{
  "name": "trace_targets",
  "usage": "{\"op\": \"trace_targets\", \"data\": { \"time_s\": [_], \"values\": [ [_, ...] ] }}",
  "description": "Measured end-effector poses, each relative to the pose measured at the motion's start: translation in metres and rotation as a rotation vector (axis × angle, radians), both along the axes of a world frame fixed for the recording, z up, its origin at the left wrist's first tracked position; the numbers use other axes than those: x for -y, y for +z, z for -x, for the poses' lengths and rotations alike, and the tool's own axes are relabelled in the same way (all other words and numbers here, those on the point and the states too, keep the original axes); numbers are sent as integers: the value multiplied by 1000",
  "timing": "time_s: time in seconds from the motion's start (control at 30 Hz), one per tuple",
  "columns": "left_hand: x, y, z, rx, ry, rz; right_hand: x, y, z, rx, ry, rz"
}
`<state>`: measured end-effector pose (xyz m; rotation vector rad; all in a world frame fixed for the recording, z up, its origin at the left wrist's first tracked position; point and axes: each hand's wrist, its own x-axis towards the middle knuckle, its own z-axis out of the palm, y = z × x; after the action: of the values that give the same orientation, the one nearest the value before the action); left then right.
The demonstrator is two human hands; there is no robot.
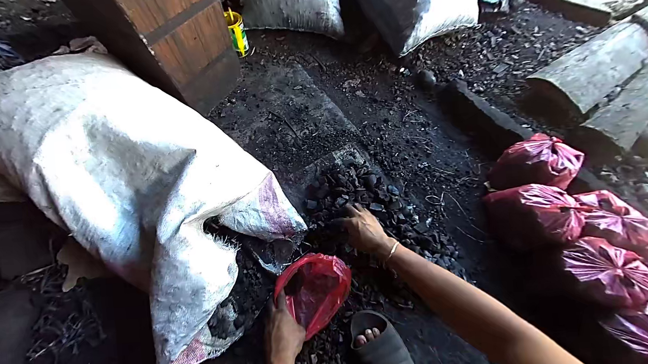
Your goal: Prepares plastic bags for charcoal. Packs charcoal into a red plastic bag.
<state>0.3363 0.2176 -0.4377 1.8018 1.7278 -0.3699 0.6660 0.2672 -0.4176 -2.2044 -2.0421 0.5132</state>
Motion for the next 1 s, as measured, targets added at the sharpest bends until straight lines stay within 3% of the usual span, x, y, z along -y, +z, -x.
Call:
{"op": "trace_targets", "data": {
  "time_s": [0.2,0.27,0.37,0.47,0.53,0.6,0.67,0.77,0.9,1.0],
  "values": [
    [-10,8,3,1,-23,67,10,-3,-11,-114,-70,-209],
    [-11,8,4,3,-33,64,24,22,13,-256,-97,-255],
    [-11,9,7,28,-62,44,48,51,82,-485,88,-157],
    [-12,9,11,27,-72,55,54,17,145,-430,277,74],
    [-11,5,13,29,-67,53,59,-18,165,-380,338,189],
    [-9,4,15,23,-73,52,68,-22,167,-366,369,220],
    [-7,2,16,20,-79,33,74,1,155,-407,325,65],
    [-1,-1,12,-5,-98,25,59,43,102,-362,36,-136],
    [-2,2,8,-59,-123,26,13,45,11,-157,-334,-17],
    [-4,3,10,-73,-121,56,-4,26,-20,-76,-361,88]
  ]
}}
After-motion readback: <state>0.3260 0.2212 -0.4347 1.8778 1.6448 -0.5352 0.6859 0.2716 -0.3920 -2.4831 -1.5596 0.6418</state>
